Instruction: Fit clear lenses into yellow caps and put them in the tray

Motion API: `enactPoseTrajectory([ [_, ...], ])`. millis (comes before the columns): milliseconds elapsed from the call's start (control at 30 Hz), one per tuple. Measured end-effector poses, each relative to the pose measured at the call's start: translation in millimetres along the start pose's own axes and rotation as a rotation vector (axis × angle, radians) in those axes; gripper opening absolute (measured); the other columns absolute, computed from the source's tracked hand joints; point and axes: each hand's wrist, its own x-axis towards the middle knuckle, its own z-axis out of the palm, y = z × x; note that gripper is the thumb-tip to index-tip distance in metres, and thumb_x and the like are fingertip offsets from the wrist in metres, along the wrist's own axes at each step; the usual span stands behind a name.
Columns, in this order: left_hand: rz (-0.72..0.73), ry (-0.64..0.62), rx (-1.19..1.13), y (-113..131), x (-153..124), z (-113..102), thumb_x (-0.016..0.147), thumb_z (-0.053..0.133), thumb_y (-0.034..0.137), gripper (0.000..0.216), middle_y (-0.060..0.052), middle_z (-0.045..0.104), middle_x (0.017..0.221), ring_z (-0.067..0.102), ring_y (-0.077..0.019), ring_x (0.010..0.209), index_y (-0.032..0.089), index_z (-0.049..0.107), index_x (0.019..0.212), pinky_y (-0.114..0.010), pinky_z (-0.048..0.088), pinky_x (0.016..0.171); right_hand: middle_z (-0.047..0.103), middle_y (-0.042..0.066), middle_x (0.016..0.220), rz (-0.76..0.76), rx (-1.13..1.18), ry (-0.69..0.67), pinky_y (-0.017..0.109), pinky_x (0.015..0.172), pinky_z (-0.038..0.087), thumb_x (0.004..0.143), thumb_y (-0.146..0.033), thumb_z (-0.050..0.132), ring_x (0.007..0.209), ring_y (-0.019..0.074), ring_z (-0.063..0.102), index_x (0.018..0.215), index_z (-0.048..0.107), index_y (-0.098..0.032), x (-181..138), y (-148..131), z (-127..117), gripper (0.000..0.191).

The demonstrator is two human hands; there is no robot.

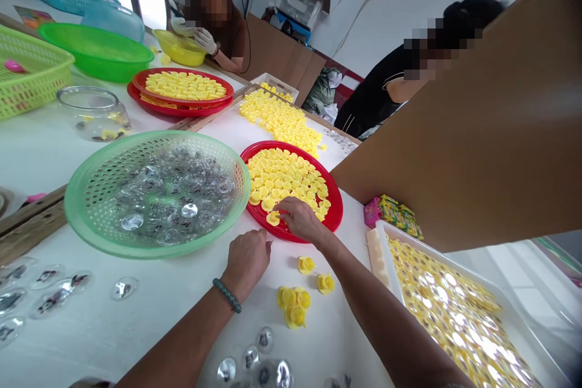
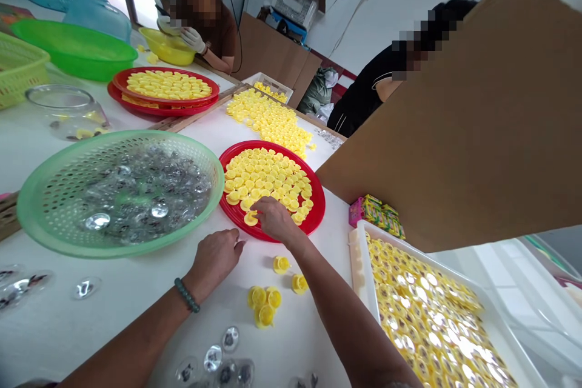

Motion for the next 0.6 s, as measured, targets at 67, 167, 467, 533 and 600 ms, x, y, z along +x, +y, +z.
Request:
enactPoseTrajectory([
  [67, 0.003, 0.012, 0.003, 0, -1, 0, 0.087, 0.052, 0.025, 0.013, -0.007, 0.062, 0.078, 0.060, -0.0244, 0.072, 0.015, 0.059, 0.088, -0.032, 0.042, 0.058, 0.063, 0.007, 0.101, 0.006, -0.003, -0.003, 0.028, 0.078, 0.045, 0.078, -0.017, 0.063, 0.093, 0.0181, 0.056, 0.103, 0.064, -0.017, -1, 0, 2, 0.025],
  [167, 0.000, 0.031, 0.010, -1, -1, 0, 0.086, 0.052, 0.026, 0.012, -0.006, 0.063, 0.077, 0.060, -0.0248, 0.071, 0.016, 0.060, 0.086, -0.032, 0.042, 0.057, 0.064, 0.007, 0.095, 0.045, -0.022, -0.011, 0.028, 0.075, 0.044, 0.077, -0.019, 0.066, 0.088, 0.0180, 0.057, 0.099, 0.065, -0.016, 0, 1, 12, 0.023],
  [467, -0.046, 0.050, 0.029, -4, 2, 0, 0.088, 0.043, 0.018, 0.017, -0.008, 0.063, 0.073, 0.061, -0.0260, 0.068, 0.015, 0.060, 0.083, -0.032, 0.043, 0.056, 0.061, 0.005, 0.089, 0.187, 0.072, 0.185, 0.024, 0.062, 0.042, 0.075, -0.025, 0.065, 0.071, 0.0130, 0.053, 0.096, 0.062, -0.015, -17, -14, -7, 0.023],
  [533, -0.072, 0.045, 0.034, -6, 3, 2, 0.086, 0.040, 0.011, 0.019, -0.008, 0.063, 0.072, 0.061, -0.0260, 0.068, 0.015, 0.059, 0.084, -0.031, 0.042, 0.055, 0.060, 0.004, 0.087, 0.124, 0.102, 0.163, 0.023, 0.062, 0.041, 0.078, -0.025, 0.063, 0.071, 0.0125, 0.053, 0.092, 0.061, -0.016, -33, -31, -13, 0.017],
  [600, -0.081, 0.042, 0.034, -8, 4, 3, 0.084, 0.040, 0.007, 0.020, -0.009, 0.063, 0.072, 0.062, -0.0258, 0.069, 0.015, 0.059, 0.086, -0.031, 0.042, 0.056, 0.059, 0.004, 0.085, 0.036, 0.120, 0.065, 0.023, 0.065, 0.042, 0.078, -0.022, 0.062, 0.074, 0.0133, 0.053, 0.089, 0.061, -0.016, -51, -50, -10, 0.013],
])
